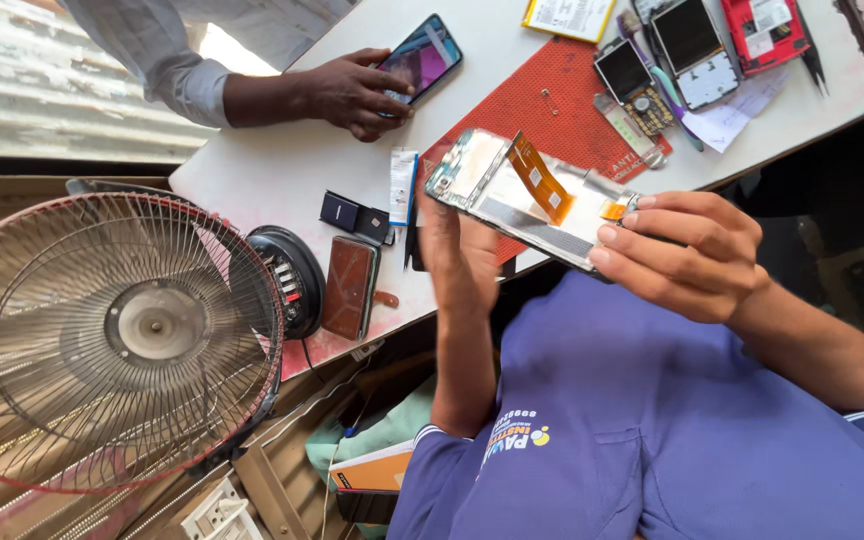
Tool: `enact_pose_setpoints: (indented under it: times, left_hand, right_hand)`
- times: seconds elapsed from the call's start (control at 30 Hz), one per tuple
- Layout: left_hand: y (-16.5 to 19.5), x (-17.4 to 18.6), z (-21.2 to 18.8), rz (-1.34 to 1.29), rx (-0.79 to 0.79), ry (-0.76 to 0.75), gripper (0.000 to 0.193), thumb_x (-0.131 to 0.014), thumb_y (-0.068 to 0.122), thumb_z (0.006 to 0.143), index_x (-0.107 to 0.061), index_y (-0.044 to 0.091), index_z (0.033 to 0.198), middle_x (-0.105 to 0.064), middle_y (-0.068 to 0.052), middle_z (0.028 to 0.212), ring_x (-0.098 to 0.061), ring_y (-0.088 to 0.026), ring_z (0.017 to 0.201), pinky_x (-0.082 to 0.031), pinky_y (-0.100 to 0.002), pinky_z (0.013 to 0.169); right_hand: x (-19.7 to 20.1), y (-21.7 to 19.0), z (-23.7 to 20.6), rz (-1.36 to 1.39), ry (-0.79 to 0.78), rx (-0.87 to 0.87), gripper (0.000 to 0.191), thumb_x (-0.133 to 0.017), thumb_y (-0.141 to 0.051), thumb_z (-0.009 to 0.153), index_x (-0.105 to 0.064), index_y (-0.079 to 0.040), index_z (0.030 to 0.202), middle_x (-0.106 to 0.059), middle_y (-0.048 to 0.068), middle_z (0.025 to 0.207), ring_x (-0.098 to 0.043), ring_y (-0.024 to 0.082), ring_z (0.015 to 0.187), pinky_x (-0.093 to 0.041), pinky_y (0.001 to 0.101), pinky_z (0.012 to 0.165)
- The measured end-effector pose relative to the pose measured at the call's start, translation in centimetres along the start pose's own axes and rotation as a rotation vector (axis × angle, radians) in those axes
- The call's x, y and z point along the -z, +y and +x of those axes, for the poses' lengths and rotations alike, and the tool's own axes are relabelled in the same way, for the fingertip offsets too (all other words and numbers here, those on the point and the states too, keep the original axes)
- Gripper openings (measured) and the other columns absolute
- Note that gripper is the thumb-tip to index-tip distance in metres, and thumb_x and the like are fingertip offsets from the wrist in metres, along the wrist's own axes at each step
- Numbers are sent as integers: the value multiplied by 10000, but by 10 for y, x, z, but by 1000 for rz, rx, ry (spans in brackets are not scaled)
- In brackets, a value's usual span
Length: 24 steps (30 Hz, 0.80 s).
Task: The person retrieves a smartphone battery from under the workbench and places it into a disassembled smartphone chassis. They then align and attach the screen assembly to the chassis, pressing the edges to secure it.
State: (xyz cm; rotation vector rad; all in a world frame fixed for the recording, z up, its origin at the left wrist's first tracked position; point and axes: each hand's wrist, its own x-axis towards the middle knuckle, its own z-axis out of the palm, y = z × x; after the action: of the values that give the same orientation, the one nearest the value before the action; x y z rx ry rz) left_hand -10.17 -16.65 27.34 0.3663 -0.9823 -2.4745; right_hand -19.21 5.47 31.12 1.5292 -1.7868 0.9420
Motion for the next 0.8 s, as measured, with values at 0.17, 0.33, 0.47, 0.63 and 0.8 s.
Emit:
enact_pose_setpoints:
  times: [0.17,0.33,0.47,0.63,0.8]
  left_hand:
    - [-8,-5,-7,-538,283,-132,788,-664,475,1037,-301,-30,1520,-525,-237,1431,-619,-366,1254,-575,-565,973]
    - [-10,3,-4,-67,124,-25,479,-583,-24,1047,-390,-48,1484,-571,-191,1377,-675,-246,1170,-614,-410,957]
    - [-8,11,-2,-59,122,-21,440,-579,-68,1041,-431,-87,1454,-626,-211,1288,-712,-240,1081,-627,-371,913]
    - [-10,14,3,-19,153,-43,457,-592,-43,1019,-423,-93,1441,-643,-212,1242,-728,-234,1036,-644,-388,898]
    - [-13,13,5,-26,197,-40,454,-588,-39,1019,-416,-93,1435,-643,-204,1225,-731,-228,1004,-653,-402,832]
  right_hand:
    - [-16,6,0,-121,17,89,163,-831,-160,922,-808,-209,1076,-727,-49,1135,-629,151,1025,-539,350,884]
    - [-23,3,-13,65,32,-193,191,-829,-81,885,-722,-123,1037,-706,57,1106,-628,250,1031,-533,419,893]
    - [-30,5,-23,249,108,-446,266,-850,-18,881,-678,-19,1084,-688,126,1152,-676,301,1070,-582,408,938]
    - [-28,11,-28,277,76,-351,273,-884,38,895,-705,-28,1089,-696,124,1157,-706,294,1039,-608,373,911]
    - [-25,15,-25,212,55,-241,259,-860,114,857,-750,-32,1040,-725,140,1071,-729,302,995,-636,399,883]
